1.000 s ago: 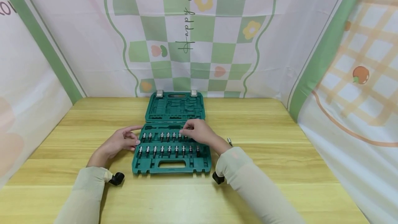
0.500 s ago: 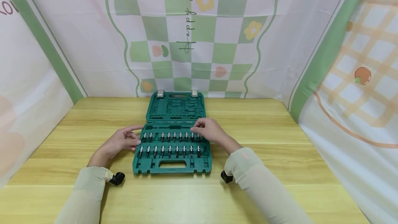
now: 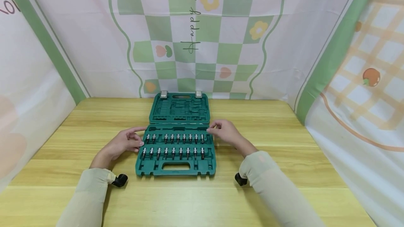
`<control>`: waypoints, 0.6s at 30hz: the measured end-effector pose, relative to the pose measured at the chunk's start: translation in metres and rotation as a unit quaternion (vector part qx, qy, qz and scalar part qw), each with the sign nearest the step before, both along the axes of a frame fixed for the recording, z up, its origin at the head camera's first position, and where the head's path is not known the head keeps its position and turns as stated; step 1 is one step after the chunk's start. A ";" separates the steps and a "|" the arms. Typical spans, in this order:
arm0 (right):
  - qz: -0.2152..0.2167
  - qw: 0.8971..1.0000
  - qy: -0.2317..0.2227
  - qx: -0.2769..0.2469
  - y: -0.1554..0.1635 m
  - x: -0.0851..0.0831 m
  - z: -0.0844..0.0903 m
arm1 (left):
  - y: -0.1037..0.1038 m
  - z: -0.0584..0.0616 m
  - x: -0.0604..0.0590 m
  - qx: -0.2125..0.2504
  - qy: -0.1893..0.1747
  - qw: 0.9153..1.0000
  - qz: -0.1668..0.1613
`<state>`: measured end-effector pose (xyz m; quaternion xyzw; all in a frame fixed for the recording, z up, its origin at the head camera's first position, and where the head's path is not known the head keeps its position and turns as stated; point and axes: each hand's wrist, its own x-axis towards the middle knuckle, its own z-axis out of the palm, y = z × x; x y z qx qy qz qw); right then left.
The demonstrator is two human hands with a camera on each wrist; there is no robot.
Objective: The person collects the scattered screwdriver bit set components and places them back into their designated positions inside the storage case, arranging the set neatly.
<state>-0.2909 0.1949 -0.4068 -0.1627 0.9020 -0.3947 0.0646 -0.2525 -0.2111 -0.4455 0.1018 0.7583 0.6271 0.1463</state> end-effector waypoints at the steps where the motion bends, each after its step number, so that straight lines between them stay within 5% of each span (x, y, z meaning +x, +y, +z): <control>1: -0.004 1.000 -0.004 -0.003 0.002 0.000 0.000 | 0.000 0.000 0.000 0.003 -0.002 1.000 0.000; 18: -0.020 0.999 0.009 0.027 0.029 -0.003 -0.008 | 0.001 0.001 0.001 0.001 0.001 1.000 -0.002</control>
